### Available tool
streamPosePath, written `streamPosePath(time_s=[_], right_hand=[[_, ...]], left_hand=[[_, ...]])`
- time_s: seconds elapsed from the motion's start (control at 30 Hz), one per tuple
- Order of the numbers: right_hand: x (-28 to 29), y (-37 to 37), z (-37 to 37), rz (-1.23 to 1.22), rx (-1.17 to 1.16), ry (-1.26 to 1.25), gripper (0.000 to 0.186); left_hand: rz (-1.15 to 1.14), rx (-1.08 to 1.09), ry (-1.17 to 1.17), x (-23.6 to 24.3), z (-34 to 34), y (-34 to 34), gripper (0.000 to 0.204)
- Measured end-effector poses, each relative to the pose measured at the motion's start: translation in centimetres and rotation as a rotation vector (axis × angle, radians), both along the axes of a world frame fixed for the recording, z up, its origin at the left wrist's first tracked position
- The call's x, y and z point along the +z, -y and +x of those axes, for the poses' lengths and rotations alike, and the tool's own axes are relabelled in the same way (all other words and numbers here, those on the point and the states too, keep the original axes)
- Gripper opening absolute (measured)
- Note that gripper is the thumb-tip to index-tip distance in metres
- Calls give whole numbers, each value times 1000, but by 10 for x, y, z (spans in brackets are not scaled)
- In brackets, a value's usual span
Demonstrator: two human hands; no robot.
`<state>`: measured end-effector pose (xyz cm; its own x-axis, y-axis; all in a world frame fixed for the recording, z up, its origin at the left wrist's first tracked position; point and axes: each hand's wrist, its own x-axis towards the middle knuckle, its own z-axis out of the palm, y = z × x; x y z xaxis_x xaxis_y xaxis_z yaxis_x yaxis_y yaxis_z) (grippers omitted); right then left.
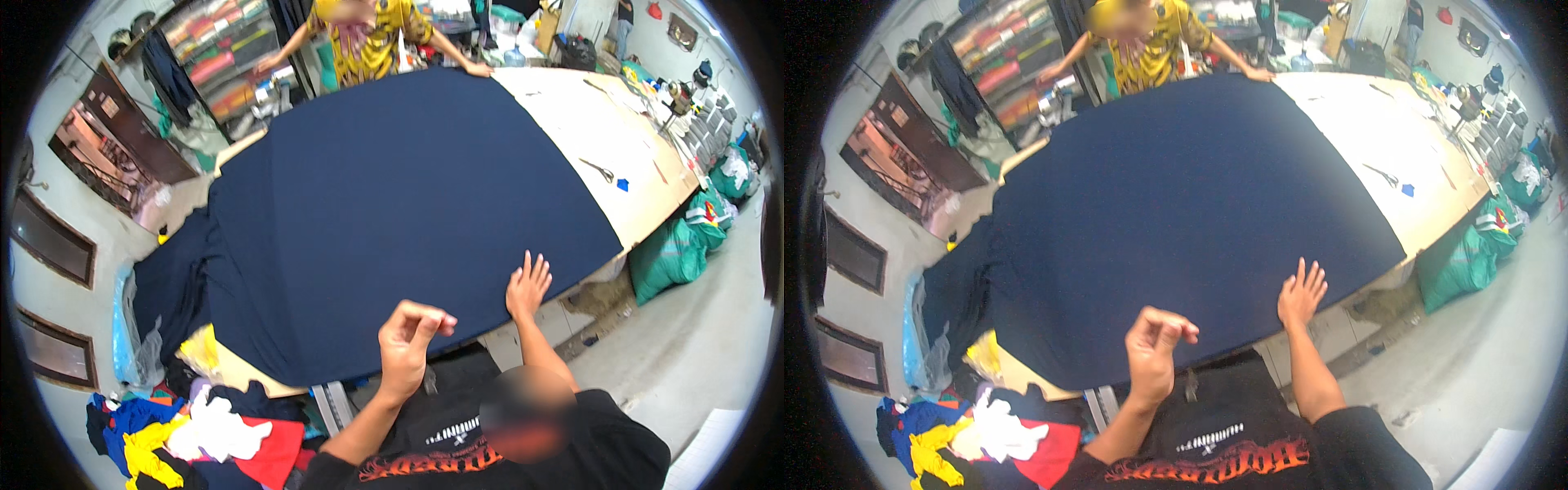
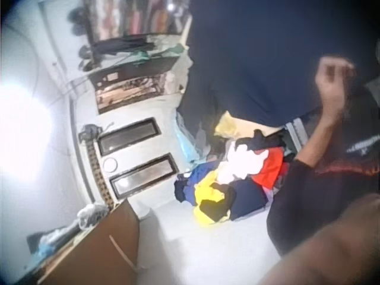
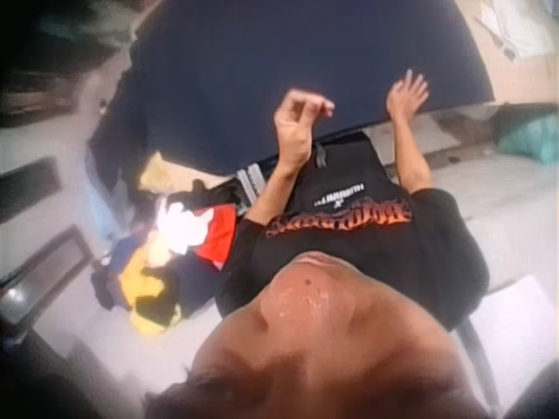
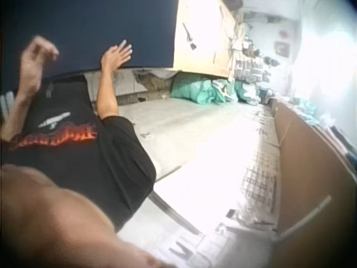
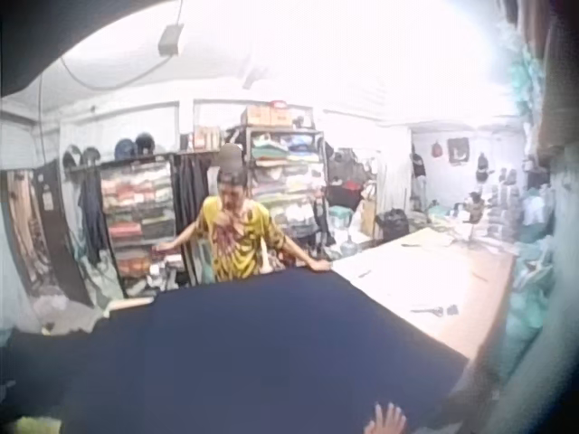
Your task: The person and a coworker repeatedly spread and smooth a large navy fabric on a table, then use a long rotary cutter to cut straight sections. They fold and reposition the fabric multiple times to continue cutting. The process is repeated throughout the clip.
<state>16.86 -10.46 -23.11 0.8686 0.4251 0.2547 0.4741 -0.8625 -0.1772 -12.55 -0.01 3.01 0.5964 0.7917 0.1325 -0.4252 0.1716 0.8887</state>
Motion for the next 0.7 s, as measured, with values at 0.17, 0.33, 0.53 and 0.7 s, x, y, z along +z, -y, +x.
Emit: streamPosePath(time_s=[0.17, 0.33, 0.53, 0.7], right_hand=[[3, 5, 1, 1, -36, 0, 58], [1, 6, 0, -4, -43, 48, 58], [0, 6, 1, -50, -35, 43, 59], [-3, 6, 2, -55, -31, 147, 58]], left_hand=[[-79, 75, -443, -107, -44, -13, 46], [-116, 253, -408, -129, -66, -15, 78], [-131, 518, -234, -121, -58, -18, 75], [-208, 675, -74, -122, -67, -22, 46]])
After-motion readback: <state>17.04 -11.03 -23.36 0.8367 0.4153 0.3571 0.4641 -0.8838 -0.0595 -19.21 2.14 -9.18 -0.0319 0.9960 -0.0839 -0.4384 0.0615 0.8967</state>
